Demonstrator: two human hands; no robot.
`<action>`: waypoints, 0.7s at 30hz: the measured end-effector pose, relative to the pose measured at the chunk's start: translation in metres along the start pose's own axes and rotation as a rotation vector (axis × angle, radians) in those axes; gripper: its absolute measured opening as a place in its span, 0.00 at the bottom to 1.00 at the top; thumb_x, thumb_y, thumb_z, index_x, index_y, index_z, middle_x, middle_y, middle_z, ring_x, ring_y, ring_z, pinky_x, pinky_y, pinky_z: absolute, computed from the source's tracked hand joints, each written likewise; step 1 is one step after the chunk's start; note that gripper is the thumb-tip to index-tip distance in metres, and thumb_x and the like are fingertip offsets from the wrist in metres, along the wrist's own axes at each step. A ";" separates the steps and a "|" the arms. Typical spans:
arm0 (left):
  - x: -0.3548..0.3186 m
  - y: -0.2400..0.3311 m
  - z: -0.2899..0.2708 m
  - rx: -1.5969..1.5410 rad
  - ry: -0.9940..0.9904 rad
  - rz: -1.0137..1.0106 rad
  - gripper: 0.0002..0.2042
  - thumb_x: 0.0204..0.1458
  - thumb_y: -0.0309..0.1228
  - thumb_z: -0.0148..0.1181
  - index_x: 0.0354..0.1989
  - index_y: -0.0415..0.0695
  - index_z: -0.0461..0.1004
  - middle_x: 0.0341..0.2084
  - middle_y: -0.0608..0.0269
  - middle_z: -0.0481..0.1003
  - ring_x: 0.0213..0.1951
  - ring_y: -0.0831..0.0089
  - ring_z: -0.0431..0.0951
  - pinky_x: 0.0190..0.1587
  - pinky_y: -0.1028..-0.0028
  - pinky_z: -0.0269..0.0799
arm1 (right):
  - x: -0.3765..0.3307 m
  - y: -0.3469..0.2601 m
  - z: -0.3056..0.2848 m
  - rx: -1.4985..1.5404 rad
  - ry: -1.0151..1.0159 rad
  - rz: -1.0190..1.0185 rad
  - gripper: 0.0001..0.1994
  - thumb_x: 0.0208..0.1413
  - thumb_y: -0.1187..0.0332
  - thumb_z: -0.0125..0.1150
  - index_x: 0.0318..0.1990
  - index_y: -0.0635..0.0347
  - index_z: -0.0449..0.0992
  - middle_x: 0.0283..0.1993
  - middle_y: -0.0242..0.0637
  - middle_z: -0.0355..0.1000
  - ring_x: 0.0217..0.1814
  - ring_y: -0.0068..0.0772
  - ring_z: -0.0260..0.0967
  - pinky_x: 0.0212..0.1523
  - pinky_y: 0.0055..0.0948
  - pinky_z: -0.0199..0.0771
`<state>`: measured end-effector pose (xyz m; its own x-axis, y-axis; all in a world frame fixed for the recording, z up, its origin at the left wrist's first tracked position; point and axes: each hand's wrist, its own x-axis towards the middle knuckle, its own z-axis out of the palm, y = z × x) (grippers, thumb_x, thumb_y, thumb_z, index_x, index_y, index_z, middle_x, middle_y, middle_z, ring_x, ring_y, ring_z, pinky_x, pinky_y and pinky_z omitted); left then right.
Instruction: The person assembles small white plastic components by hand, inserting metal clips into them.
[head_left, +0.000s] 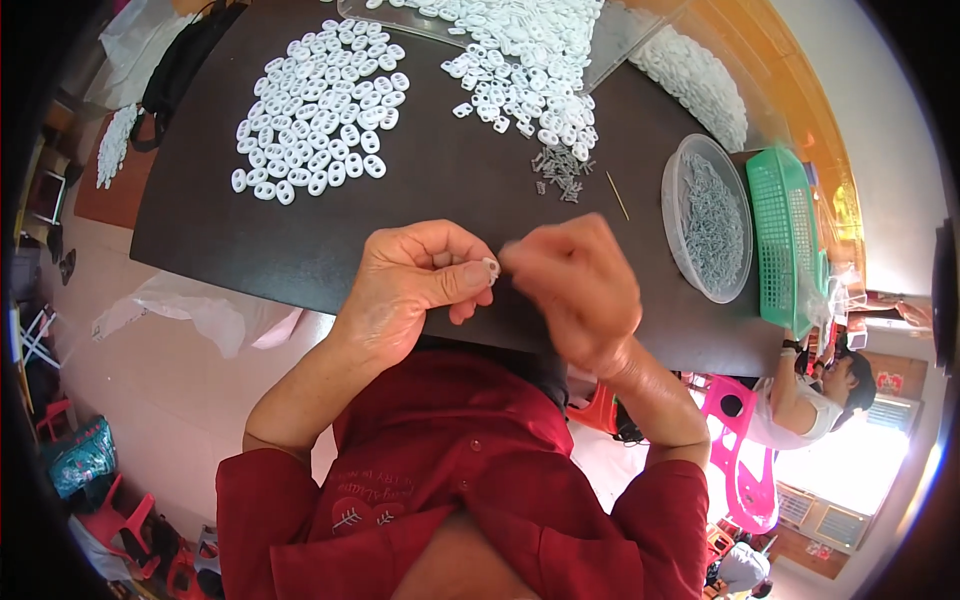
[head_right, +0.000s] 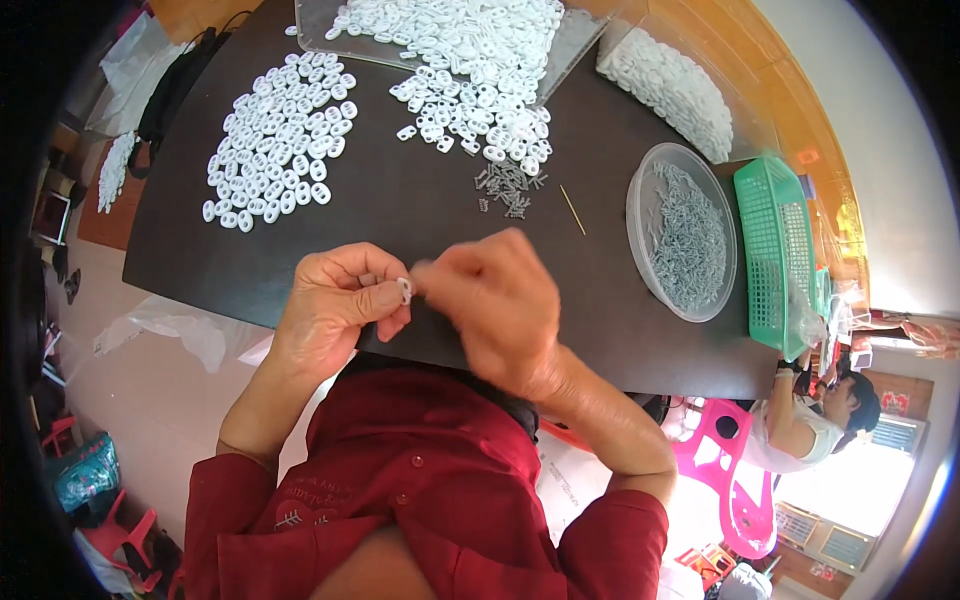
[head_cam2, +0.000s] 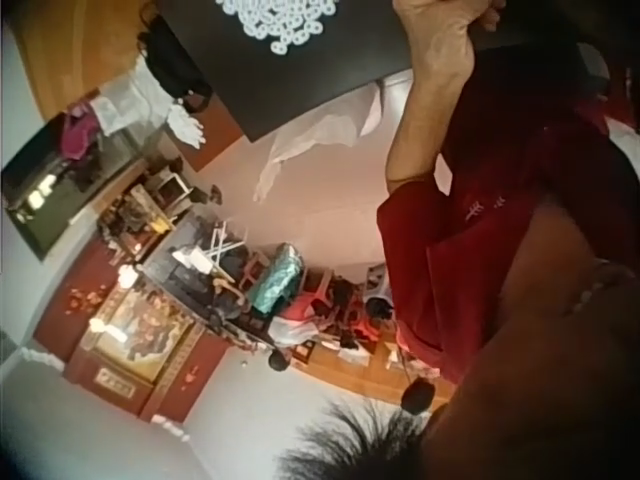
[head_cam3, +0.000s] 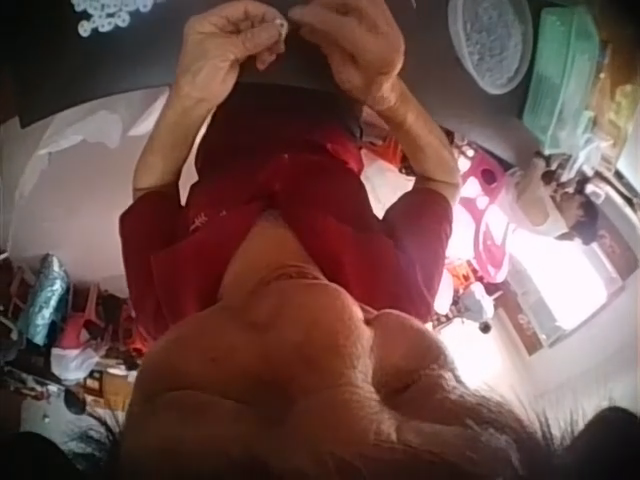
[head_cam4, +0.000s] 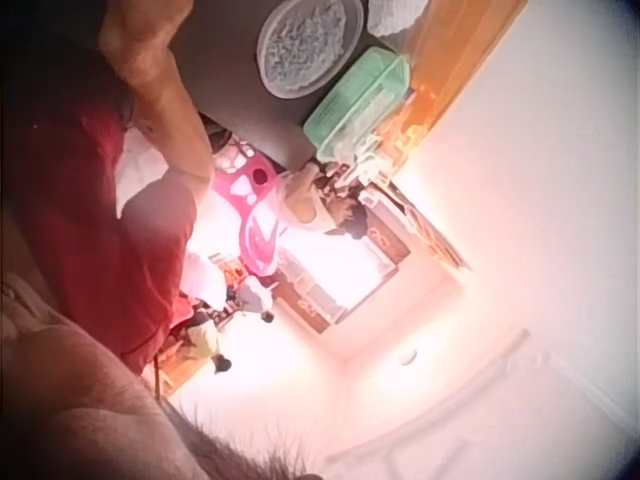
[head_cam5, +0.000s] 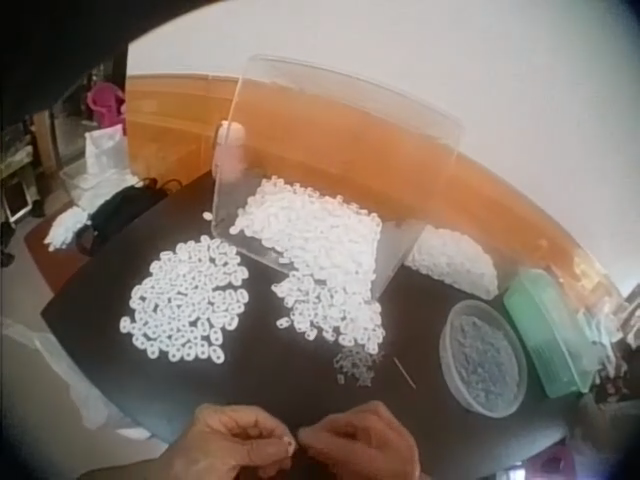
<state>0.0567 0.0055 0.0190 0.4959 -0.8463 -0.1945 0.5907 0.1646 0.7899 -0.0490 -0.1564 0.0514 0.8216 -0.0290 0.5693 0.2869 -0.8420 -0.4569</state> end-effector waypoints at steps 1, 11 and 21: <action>0.001 -0.001 -0.001 0.034 0.024 0.019 0.06 0.50 0.27 0.62 0.32 0.37 0.75 0.22 0.63 0.75 0.23 0.82 0.72 0.25 0.84 0.67 | 0.001 0.008 -0.002 -0.018 0.027 0.055 0.16 0.37 0.82 0.63 0.38 0.62 0.78 0.33 0.37 0.71 0.32 0.34 0.66 0.32 0.26 0.68; 0.003 -0.001 -0.004 0.161 0.164 0.128 0.05 0.50 0.24 0.61 0.32 0.35 0.75 0.24 0.62 0.75 0.24 0.81 0.73 0.25 0.84 0.67 | 0.010 0.068 0.016 -0.459 -0.022 0.172 0.10 0.41 0.79 0.63 0.34 0.61 0.77 0.27 0.37 0.70 0.32 0.39 0.66 0.34 0.34 0.66; 0.005 -0.004 -0.011 0.146 0.157 0.185 0.05 0.51 0.26 0.61 0.32 0.36 0.75 0.23 0.64 0.74 0.24 0.82 0.73 0.25 0.84 0.67 | 0.019 0.067 0.013 -0.299 0.017 0.192 0.09 0.41 0.79 0.63 0.33 0.57 0.79 0.27 0.36 0.69 0.32 0.36 0.66 0.33 0.32 0.67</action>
<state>0.0636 0.0061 0.0090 0.6861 -0.7179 -0.1183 0.3891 0.2246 0.8934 -0.0075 -0.2062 0.0230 0.8377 -0.2091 0.5046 -0.0312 -0.9407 -0.3379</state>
